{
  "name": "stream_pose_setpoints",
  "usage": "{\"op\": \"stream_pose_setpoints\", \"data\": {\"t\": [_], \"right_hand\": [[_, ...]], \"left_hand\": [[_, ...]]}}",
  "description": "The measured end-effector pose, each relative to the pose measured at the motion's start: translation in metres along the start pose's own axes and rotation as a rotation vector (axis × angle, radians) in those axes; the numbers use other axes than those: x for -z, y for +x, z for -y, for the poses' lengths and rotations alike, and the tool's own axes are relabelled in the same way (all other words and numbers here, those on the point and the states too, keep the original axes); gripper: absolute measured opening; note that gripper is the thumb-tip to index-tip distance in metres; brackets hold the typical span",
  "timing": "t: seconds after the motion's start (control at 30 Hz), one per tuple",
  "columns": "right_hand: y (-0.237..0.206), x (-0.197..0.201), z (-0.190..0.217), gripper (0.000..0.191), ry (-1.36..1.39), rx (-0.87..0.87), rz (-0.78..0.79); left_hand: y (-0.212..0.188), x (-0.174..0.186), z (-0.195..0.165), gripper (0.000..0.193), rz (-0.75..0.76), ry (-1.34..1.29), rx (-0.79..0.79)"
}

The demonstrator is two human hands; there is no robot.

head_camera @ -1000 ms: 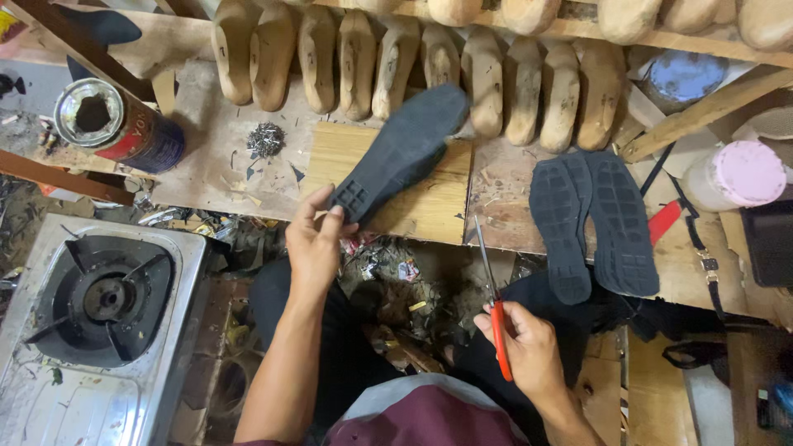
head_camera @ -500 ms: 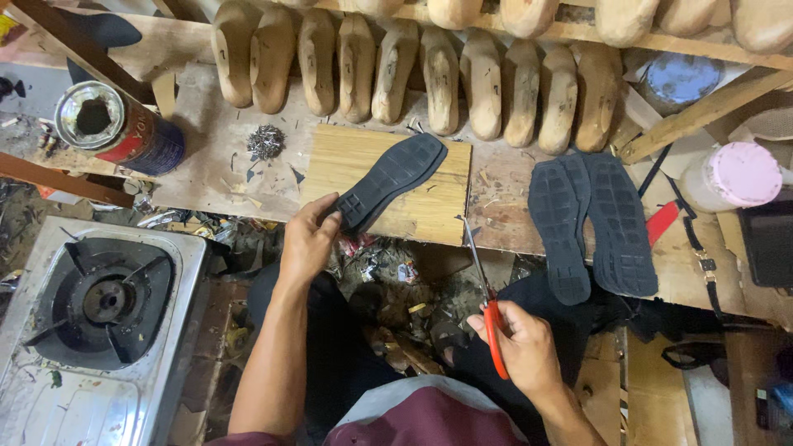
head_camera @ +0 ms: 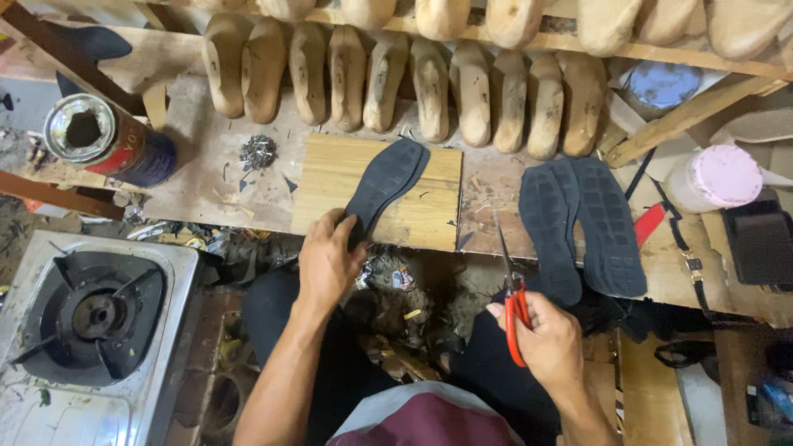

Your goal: The person first arranges wooden shoe lasts on the rack above the workbench, then picks up black rubber soles and trims their edges with red-handled scissors, working on one sole at a time and setting trimmed soles on the bench.

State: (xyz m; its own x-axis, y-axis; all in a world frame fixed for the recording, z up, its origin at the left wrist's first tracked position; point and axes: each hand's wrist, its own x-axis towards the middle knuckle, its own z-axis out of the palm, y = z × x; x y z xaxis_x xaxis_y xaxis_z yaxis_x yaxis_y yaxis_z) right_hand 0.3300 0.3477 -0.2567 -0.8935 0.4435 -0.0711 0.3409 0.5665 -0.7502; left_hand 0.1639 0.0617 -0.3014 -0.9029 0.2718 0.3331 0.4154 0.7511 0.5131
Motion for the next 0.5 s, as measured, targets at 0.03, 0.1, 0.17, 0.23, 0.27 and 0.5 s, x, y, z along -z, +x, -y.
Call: {"op": "stream_pose_setpoints", "data": {"t": [0.03, 0.1, 0.17, 0.23, 0.27, 0.5], "right_hand": [[0.001, 0.003, -0.001, 0.026, -0.002, 0.005, -0.02], [0.006, 0.01, -0.005, 0.031, -0.202, 0.128, -0.102], [0.016, 0.016, -0.01, 0.032, -0.376, 0.267, -0.181], [0.029, 0.02, -0.016, 0.035, -0.517, 0.422, -0.27], [0.033, 0.021, -0.019, 0.035, -0.561, 0.417, -0.265], [0.046, 0.042, -0.038, 0.047, -0.818, 0.305, -0.265]], "left_hand": [[-0.002, -0.003, -0.003, 0.05, -0.01, 0.01, 0.024], [-0.002, -0.01, -0.008, 0.049, -0.045, -0.013, 0.03], [0.001, -0.019, -0.014, 0.049, -0.086, -0.021, 0.009], [0.009, -0.026, -0.018, 0.05, -0.135, -0.011, -0.05], [0.01, -0.026, -0.017, 0.049, -0.117, 0.001, -0.036], [0.011, -0.02, -0.03, 0.047, -0.084, -0.01, -0.034]]}}
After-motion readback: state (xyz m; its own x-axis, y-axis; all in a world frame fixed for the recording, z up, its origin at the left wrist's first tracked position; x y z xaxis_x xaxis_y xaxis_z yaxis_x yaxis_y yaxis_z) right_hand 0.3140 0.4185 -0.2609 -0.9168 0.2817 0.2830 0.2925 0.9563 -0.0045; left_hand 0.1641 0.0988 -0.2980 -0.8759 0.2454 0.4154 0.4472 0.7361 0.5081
